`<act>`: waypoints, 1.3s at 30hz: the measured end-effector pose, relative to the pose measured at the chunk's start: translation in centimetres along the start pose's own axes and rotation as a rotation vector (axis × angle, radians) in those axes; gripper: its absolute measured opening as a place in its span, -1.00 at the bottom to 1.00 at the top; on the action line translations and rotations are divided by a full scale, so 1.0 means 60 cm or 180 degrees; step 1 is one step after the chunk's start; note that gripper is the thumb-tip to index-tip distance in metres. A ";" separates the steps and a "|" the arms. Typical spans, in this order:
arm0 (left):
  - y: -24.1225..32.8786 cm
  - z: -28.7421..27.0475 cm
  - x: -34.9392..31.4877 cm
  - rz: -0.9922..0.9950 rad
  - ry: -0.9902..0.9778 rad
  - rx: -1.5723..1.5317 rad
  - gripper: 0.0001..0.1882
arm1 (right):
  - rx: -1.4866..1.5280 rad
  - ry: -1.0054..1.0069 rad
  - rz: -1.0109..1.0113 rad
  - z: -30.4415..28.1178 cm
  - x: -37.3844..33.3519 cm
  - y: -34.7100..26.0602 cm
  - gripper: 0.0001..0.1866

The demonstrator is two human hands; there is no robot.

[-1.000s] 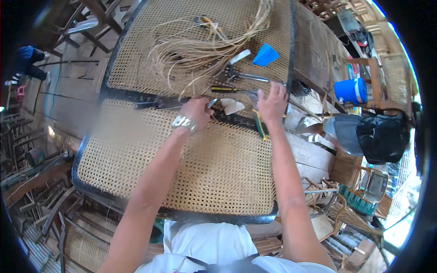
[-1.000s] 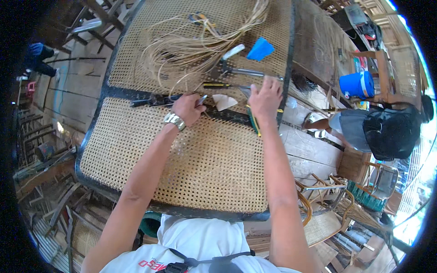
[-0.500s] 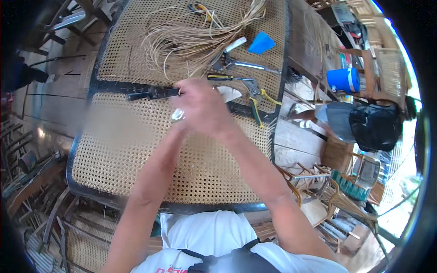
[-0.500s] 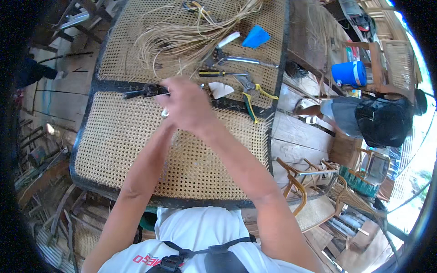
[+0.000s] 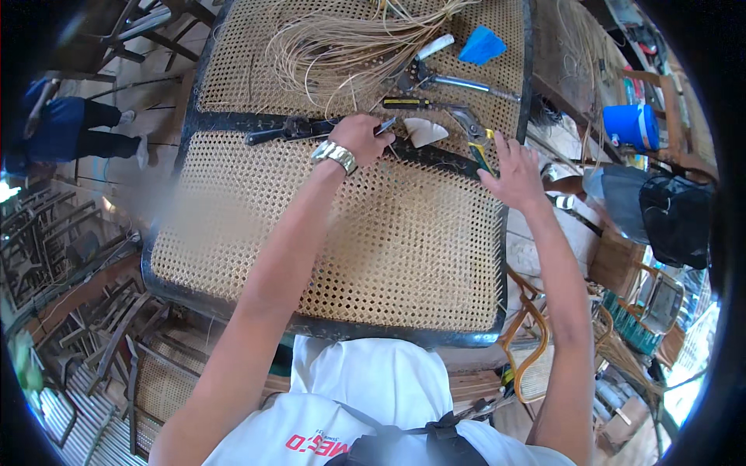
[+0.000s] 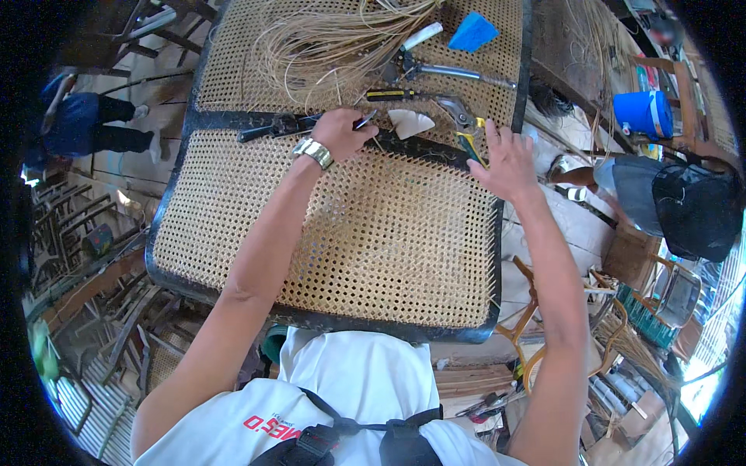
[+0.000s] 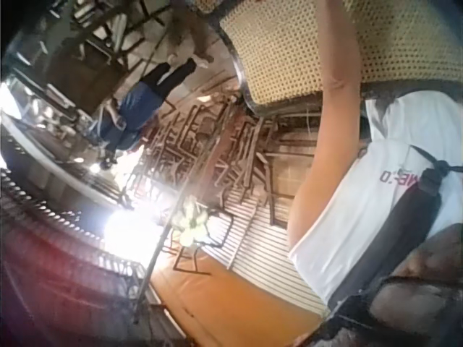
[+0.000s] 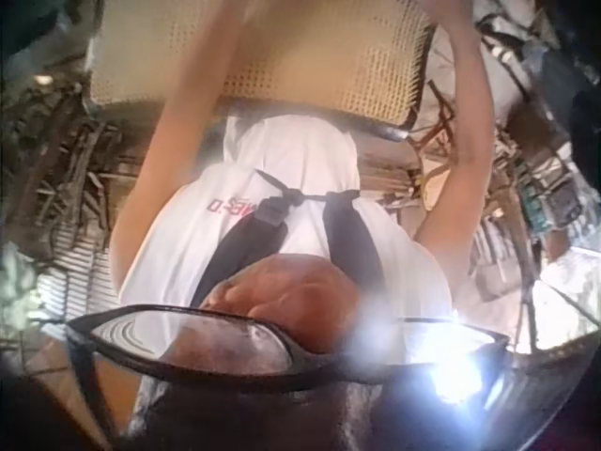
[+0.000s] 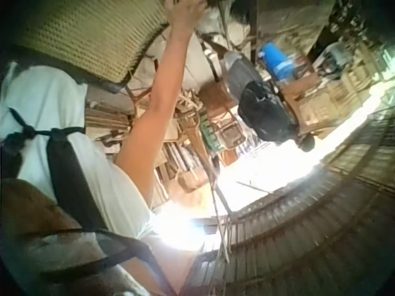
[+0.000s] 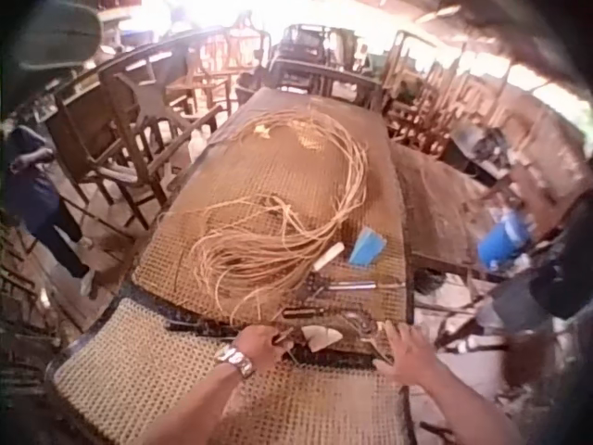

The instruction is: Weaving and repairing the rattan seat of a chair frame.

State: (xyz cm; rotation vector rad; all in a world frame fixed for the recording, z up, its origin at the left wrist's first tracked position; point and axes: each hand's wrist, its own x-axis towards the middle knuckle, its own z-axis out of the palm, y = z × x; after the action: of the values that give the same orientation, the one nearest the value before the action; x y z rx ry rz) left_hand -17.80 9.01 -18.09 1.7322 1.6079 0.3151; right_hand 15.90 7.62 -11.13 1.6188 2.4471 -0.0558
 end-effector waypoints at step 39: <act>-0.019 0.010 0.005 0.0319 0.0166 -0.0030 -0.63 | 0.5858 -0.2133 0.1553 -0.026 -0.052 -0.229 -0.52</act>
State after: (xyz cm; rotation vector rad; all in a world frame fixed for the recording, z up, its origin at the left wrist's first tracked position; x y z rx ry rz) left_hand -18.25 9.01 -19.35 1.8144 1.5567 0.4187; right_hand 4.26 -0.42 -10.15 1.8423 0.9822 -2.6903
